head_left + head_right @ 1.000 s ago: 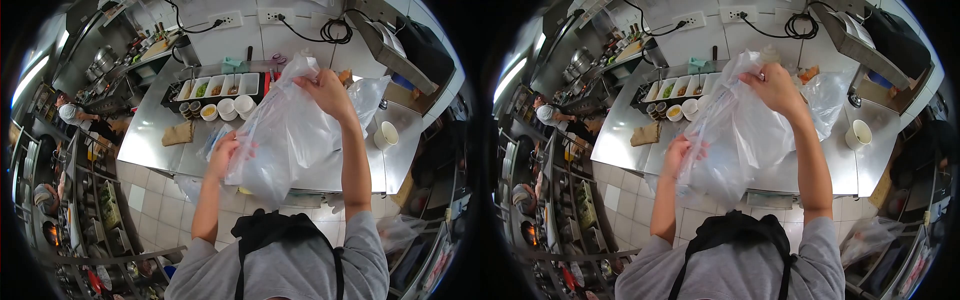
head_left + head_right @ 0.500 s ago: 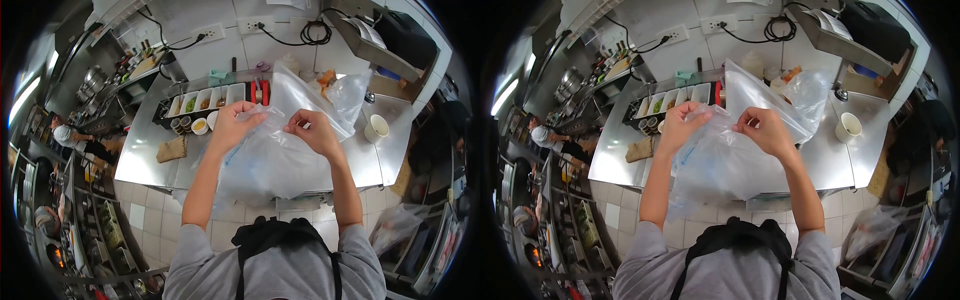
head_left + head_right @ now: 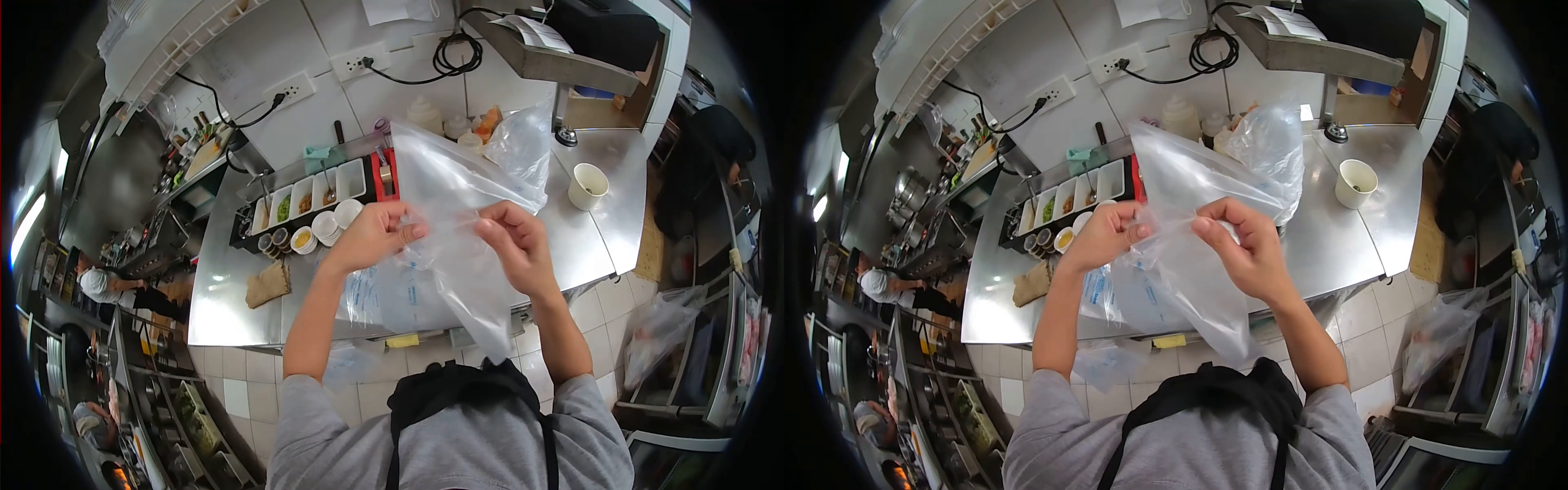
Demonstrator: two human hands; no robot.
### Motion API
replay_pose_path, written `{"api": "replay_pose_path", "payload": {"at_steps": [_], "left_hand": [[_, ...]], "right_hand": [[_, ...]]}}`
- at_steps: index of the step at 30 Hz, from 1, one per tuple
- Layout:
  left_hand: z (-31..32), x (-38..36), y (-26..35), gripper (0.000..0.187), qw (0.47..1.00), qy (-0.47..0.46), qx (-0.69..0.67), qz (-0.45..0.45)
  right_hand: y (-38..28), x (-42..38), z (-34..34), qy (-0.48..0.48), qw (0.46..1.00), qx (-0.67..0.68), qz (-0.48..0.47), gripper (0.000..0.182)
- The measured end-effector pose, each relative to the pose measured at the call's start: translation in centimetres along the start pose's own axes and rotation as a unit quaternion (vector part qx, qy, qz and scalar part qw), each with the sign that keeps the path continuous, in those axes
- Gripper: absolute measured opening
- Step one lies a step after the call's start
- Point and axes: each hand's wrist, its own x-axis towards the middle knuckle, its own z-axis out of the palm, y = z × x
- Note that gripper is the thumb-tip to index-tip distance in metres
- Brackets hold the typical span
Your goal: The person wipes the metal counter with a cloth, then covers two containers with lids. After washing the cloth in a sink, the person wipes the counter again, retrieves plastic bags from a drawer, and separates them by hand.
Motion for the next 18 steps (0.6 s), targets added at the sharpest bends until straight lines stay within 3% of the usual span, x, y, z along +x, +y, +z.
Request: {"api": "replay_pose_path", "payload": {"at_steps": [1,2,3,5,7,9,11,12,13,14,15,16,18], "left_hand": [[-0.9,0.1,-0.7,0.025,0.998,-0.045,0.01,-0.032],[-1.3,0.2,-1.0,0.024,0.994,-0.088,0.02,-0.066],[-1.1,0.4,-0.9,0.024,0.993,-0.091,0.021,-0.067],[-0.4,0.9,-0.4,0.02,0.956,-0.057,-0.265,0.114],[-0.5,1.0,-0.7,0.016,0.96,-0.087,-0.25,0.095],[-0.8,1.3,-1.4,0.017,0.984,-0.076,-0.162,0.016],[-1.9,1.0,-0.8,0.017,0.991,-0.093,-0.094,-0.005],[-2.2,1.0,-0.4,0.016,0.993,-0.111,-0.026,-0.026],[-2.2,1.2,-0.1,0.016,0.993,-0.113,-0.026,-0.028],[-2.1,1.4,0.2,0.017,0.992,-0.107,-0.06,0.022],[-2.1,1.6,0.2,0.017,0.988,-0.101,-0.094,0.068],[-2.1,2.7,-0.1,0.012,0.964,-0.074,-0.237,0.1],[-2.6,5.2,0.8,0.012,0.959,0.058,-0.278,0.024]], "right_hand": [[-0.1,-0.3,-0.6,-0.028,0.983,0.157,0.088,0.014],[0.0,-0.5,-1.4,-0.082,0.965,0.222,0.111,0.018],[-0.1,-0.7,-2.0,-0.079,0.965,0.222,0.111,0.018],[-0.5,-1.3,-3.0,-0.234,0.919,0.04,0.315,0.02],[1.9,-3.0,-4.0,-0.277,0.916,0.013,0.289,0.021],[2.3,-4.5,-5.1,-0.242,0.95,-0.195,0.031,0.023],[1.1,-5.3,-6.6,-0.216,0.96,-0.18,0.005,0.023],[-0.1,-5.4,-7.1,-0.195,0.98,0.028,0.005,0.024],[-0.7,-5.8,-7.6,-0.164,0.957,0.237,0.008,0.027],[0.6,-6.0,-8.2,-0.148,0.944,0.295,0.031,0.048],[0.7,-5.5,-7.3,-0.053,0.916,0.392,0.069,0.063],[2.5,-4.4,-7.6,0.006,0.949,0.303,0.091,0.068],[7.4,-3.4,-7.7,0.11,0.868,0.478,0.074,0.054]]}}
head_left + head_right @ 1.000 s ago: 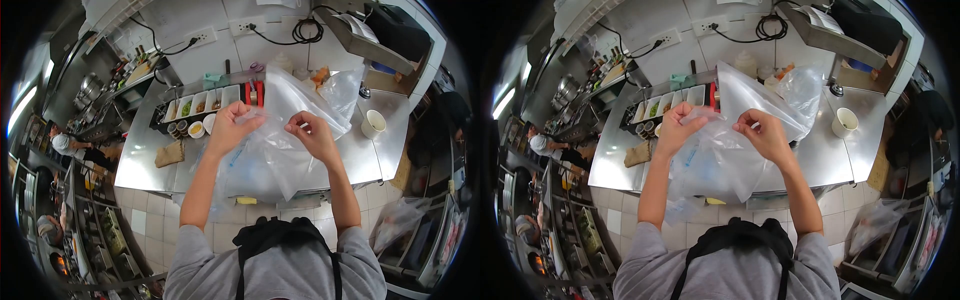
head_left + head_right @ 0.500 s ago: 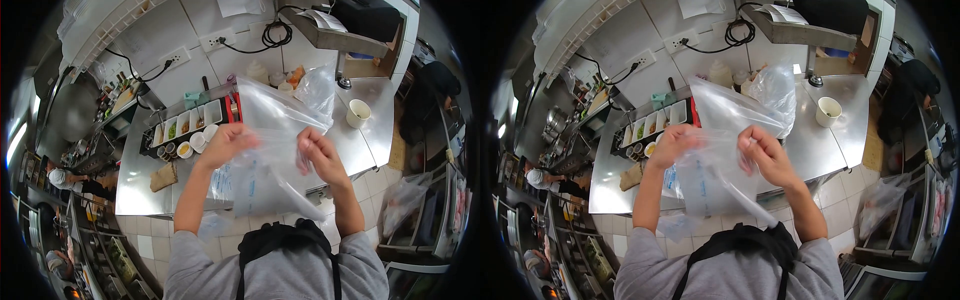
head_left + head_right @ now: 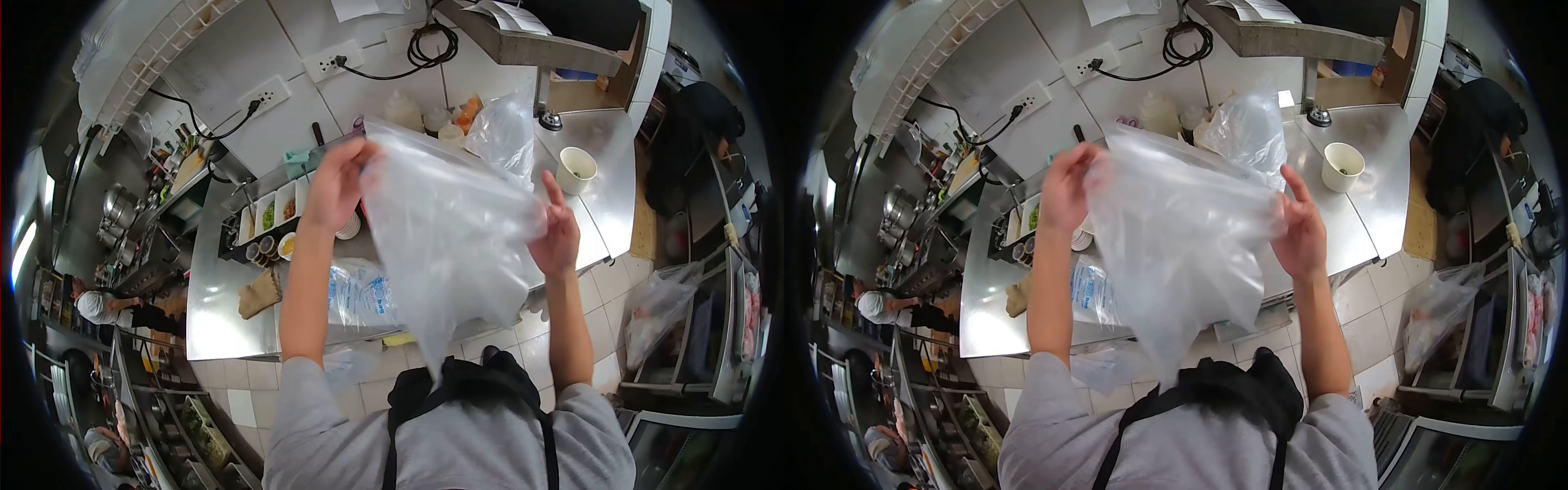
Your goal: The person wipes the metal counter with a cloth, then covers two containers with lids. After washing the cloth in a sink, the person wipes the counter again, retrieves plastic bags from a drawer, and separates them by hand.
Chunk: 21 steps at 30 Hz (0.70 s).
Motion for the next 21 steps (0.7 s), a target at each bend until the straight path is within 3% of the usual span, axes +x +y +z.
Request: {"api": "replay_pose_path", "payload": {"at_steps": [1,3,5,9,12,14,15,16,17,18,19,20,21], "left_hand": [[-0.5,1.9,-0.2,0.012,1.0,0.002,-0.001,-0.001],[-2.0,5.4,-1.0,0.02,0.994,0.109,0.002,-0.01],[-2.9,5.8,-1.0,0.02,0.992,0.114,0.039,-0.043],[-4.1,4.9,0.4,0.016,0.983,0.084,0.147,-0.074],[-8.6,6.9,-1.4,0.014,0.989,0.087,0.105,-0.064],[-7.5,5.7,-4.4,0.014,0.992,0.105,0.051,-0.056],[-7.2,5.1,-5.6,0.015,0.992,0.115,0.002,-0.042],[-11.9,4.3,-9.7,0.014,0.964,-0.021,0.169,0.202],[-14.0,4.2,-12.2,0.014,0.993,0.068,0.099,0.021],[-14.9,3.8,-13.6,0.014,0.974,0.155,0.025,-0.166],[-13.8,2.9,-14.7,0.016,0.952,0.208,0.081,-0.209],[-12.5,1.8,-15.8,0.017,0.924,0.257,0.137,-0.247],[-11.2,0.4,-15.5,0.02,0.93,0.272,0.149,-0.198]], "right_hand": [[0.5,0.6,1.0,0.002,1.0,0.0,0.002,0.054],[1.0,2.0,3.0,0.09,0.986,0.138,-0.014,0.053],[2.3,1.6,1.3,0.081,0.988,0.134,0.004,0.051],[4.9,1.5,-1.7,0.159,0.974,0.139,0.077,0.043],[5.9,1.7,0.0,0.219,0.966,-0.005,0.138,0.036],[7.1,1.9,-1.3,0.246,0.954,-0.03,0.17,0.033],[7.9,2.1,-2.2,0.267,0.943,-0.055,0.193,0.031],[8.5,2.2,-3.6,0.263,0.943,-0.056,0.194,0.031],[9.0,1.5,-5.4,0.249,0.938,-0.085,0.224,0.029],[9.8,0.5,-6.9,0.238,0.931,-0.112,0.254,0.027],[10.6,-0.3,-8.0,0.24,0.93,-0.11,0.255,0.027],[11.3,-0.6,-9.1,0.259,0.907,-0.201,0.265,0.026],[11.5,-1.1,-9.6,0.279,0.874,-0.29,0.272,0.025]]}}
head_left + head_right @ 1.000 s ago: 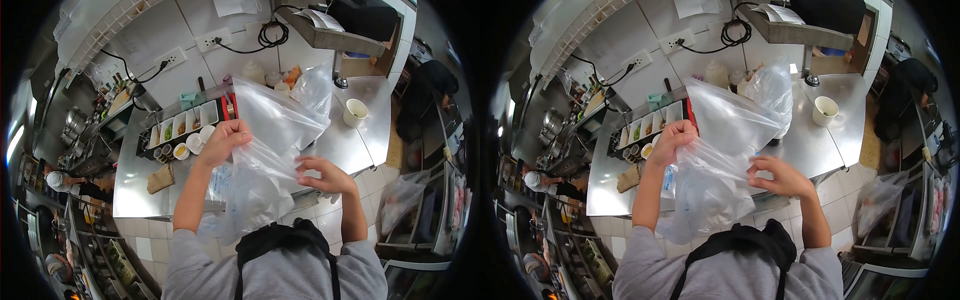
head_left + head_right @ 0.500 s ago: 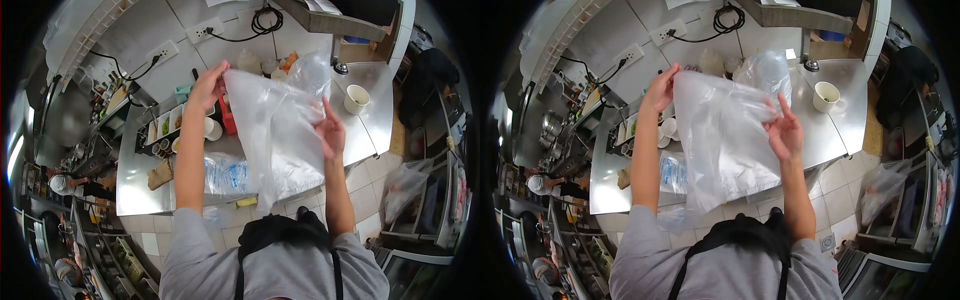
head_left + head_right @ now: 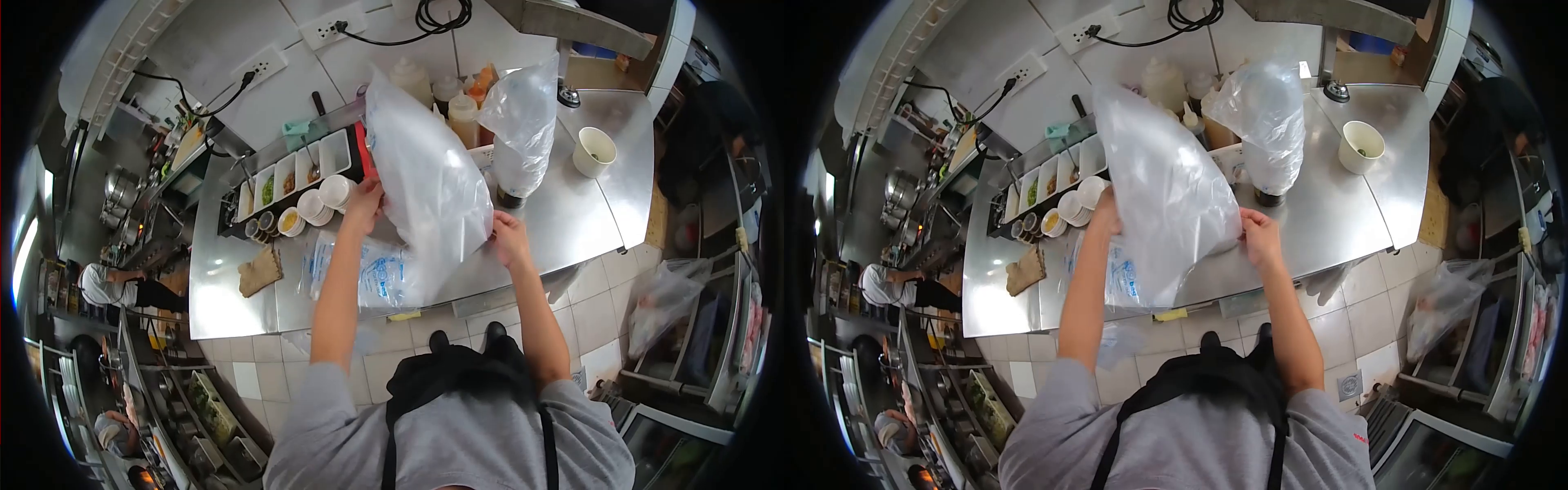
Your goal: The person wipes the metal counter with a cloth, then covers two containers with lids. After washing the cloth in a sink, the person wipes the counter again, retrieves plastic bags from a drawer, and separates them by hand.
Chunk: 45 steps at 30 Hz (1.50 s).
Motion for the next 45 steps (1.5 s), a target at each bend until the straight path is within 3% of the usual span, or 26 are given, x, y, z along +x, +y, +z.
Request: {"api": "replay_pose_path", "payload": {"at_steps": [1,2,3,4,5,6,7,8,9,10,12,14,16,18,19,22,24,26,29,31,34,38,40,41,43,45], "left_hand": [[-0.2,-0.7,-0.6,0.025,0.988,0.031,0.088,0.126],[-0.3,-0.8,-0.8,0.029,0.951,0.063,0.17,0.25],[0.2,-1.0,-0.5,0.029,0.952,0.064,0.168,0.249],[0.9,-1.9,0.2,0.036,0.936,0.093,0.128,0.313],[1.8,-3.0,1.0,0.043,0.915,0.123,0.089,0.375],[3.4,-4.4,1.2,0.053,0.949,0.089,0.004,0.302],[4.2,-4.7,-0.6,0.052,0.913,0.124,0.106,0.374],[5.2,-4.2,-1.9,0.05,0.92,0.106,0.099,0.365],[5.5,-4.5,-4.7,0.05,0.902,0.187,0.193,0.337],[4.6,-5.0,-6.3,0.05,0.901,0.19,0.192,0.341],[3.3,-4.8,-7.1,0.054,0.867,0.109,0.305,0.378],[4.0,-6.5,-5.0,0.057,0.862,0.103,0.296,0.398],[4.1,-6.3,-4.3,0.06,0.856,0.107,0.279,0.423],[3.3,-6.5,-5.4,0.067,0.85,0.106,0.414,0.308],[2.0,-7.2,-5.8,0.073,0.824,0.11,0.46,0.313],[-1.2,-13.3,-6.2,0.074,0.813,0.151,0.497,0.263],[-1.1,-17.8,-6.5,0.069,0.818,0.15,0.499,0.244],[-1.3,-18.2,-8.8,0.065,0.82,0.144,0.499,0.239],[-2.2,-18.1,-11.1,0.061,0.852,0.135,0.446,0.24],[-2.6,-18.0,-10.7,0.062,0.874,0.127,0.389,0.262],[-1.1,-18.0,-10.9,0.071,0.857,0.159,0.406,0.273],[0.5,-17.8,-12.2,0.105,0.86,0.123,0.454,0.2],[0.4,-17.3,-13.1,0.116,0.856,0.12,0.46,0.202],[0.5,-17.0,-13.5,0.119,0.846,0.121,0.468,0.224],[0.5,-16.7,-14.3,0.122,0.835,0.127,0.476,0.246],[0.3,-16.3,-14.6,0.129,0.839,0.094,0.489,0.22]], "right_hand": [[-0.4,-1.5,0.7,0.004,1.0,0.003,-0.004,0.025],[-0.6,-3.1,1.7,0.097,0.975,-0.056,-0.194,0.026],[-0.8,-4.4,3.2,0.183,0.904,-0.116,-0.369,0.028],[-1.0,-4.3,5.5,0.18,0.905,-0.12,-0.367,0.028],[-1.2,-3.8,8.2,0.26,0.849,-0.089,-0.451,0.033],[-0.8,-3.9,9.6,0.336,0.781,-0.058,-0.523,0.039],[0.3,-4.1,6.7,0.115,0.828,-0.19,-0.514,0.054],[1.4,-3.2,5.0,0.109,0.831,-0.192,-0.511,0.054],[2.5,-1.9,3.9,0.017,0.899,-0.323,-0.295,0.057],[2.9,-0.9,3.6,-0.076,0.897,-0.431,-0.06,0.061],[2.4,-1.2,3.3,-0.05,0.848,-0.502,-0.164,0.062],[6.4,-0.5,1.1,0.127,0.812,-0.406,-0.399,0.063],[4.7,0.3,1.3,0.081,0.833,-0.386,-0.387,0.058],[4.7,0.1,1.7,0.027,0.758,-0.572,-0.314,0.048],[4.3,-0.5,1.7,0.022,0.758,-0.572,-0.313,0.048],[1.9,-3.3,1.9,0.123,0.71,-0.588,-0.368,0.036],[2.3,-7.6,2.6,0.036,0.785,-0.403,-0.469,0.03],[5.7,-9.5,4.2,-0.255,0.754,-0.416,-0.439,0.025],[7.5,-8.5,9.4,-0.215,0.706,-0.455,-0.499,0.025],[8.7,-6.4,10.9,-0.065,0.63,-0.58,-0.512,0.023],[8.6,-4.6,10.7,-0.162,0.63,-0.635,-0.418,0.028],[8.3,-4.9,11.2,-0.134,0.652,-0.61,-0.431,0.026],[9.0,-5.2,11.2,-0.135,0.79,-0.504,-0.321,0.034],[9.2,-5.2,11.2,-0.139,0.788,-0.506,-0.323,0.034],[9.1,-5.4,11.3,-0.104,0.701,-0.543,-0.451,0.026],[8.5,-5.9,11.5,-0.13,0.729,-0.551,-0.384,0.029]]}}
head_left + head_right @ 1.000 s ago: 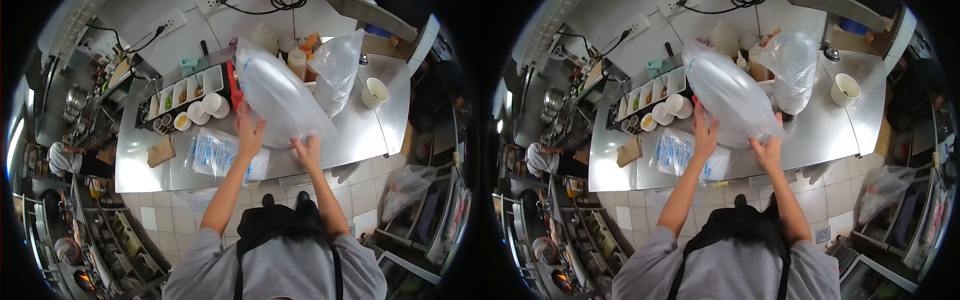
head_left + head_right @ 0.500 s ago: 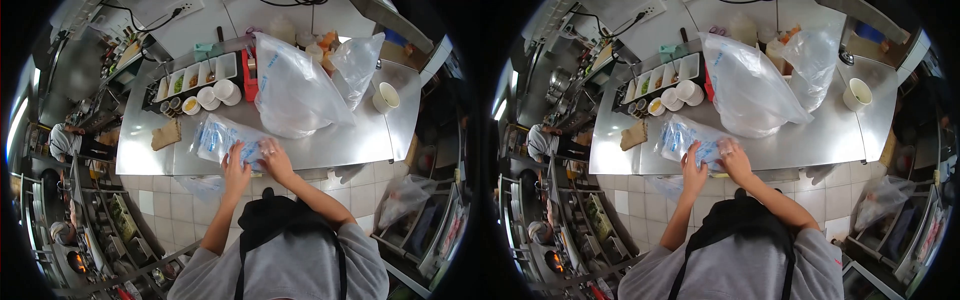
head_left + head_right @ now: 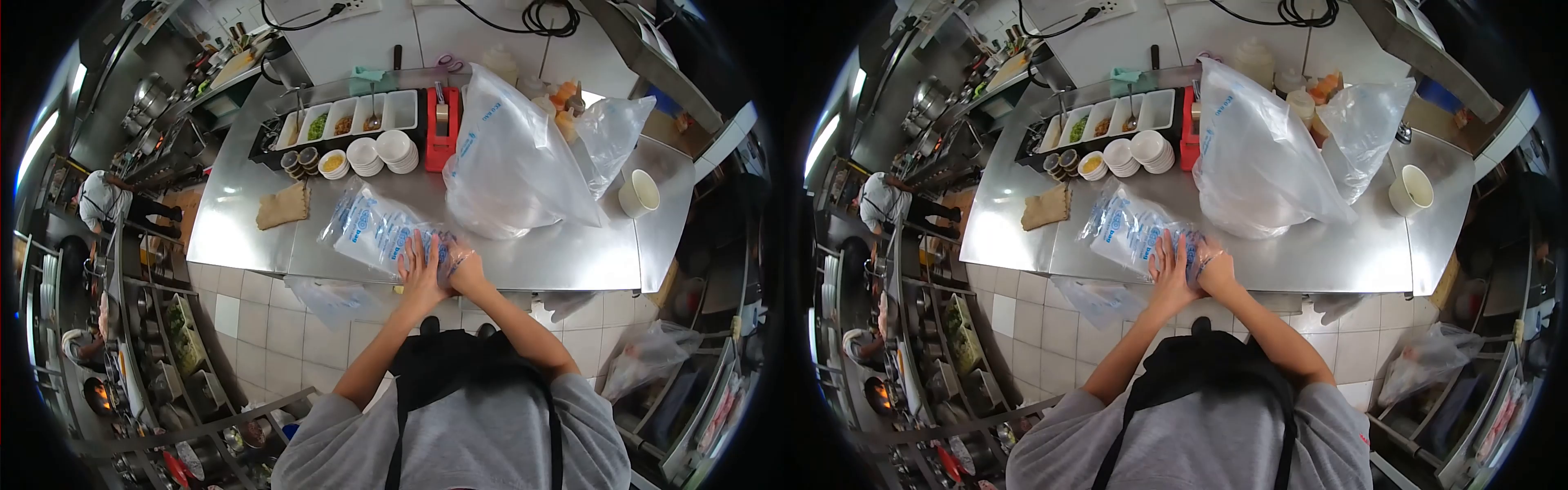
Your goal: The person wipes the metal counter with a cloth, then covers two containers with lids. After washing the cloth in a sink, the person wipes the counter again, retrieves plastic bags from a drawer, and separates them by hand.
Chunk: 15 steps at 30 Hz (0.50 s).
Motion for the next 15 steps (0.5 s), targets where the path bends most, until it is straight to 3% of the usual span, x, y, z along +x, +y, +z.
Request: {"api": "replay_pose_path", "payload": {"at_steps": [2,5,9,11,14,15], "left_hand": [[0.0,0.1,-0.6,0.13,1.0,0.005,-0.015,-0.013],[-0.4,0.4,-1.4,0.133,0.998,0.003,-0.044,-0.037],[-1.2,1.3,-2.4,0.137,0.995,-0.019,-0.08,-0.059],[-2.3,1.5,-2.2,0.137,0.993,-0.023,-0.107,-0.048],[-4.5,1.7,-3.1,0.134,0.972,-0.006,-0.232,0.019],[-5.4,1.6,-4.0,0.132,0.963,0.052,-0.262,0.042]], "right_hand": [[-0.7,-0.4,-1.0,-0.056,0.997,0.029,0.051,0.032],[-0.1,-2.0,-3.4,-0.009,0.999,0.009,-0.034,0.033],[1.3,-4.2,-9.8,-0.014,0.995,0.097,0.031,0.025],[0.5,-4.6,-16.1,-0.066,0.971,0.156,0.17,0.021],[0.6,-6.2,-24.5,-0.003,0.973,0.212,0.091,0.016],[0.8,-6.8,-26.1,0.024,0.966,0.253,0.04,0.015]]}}
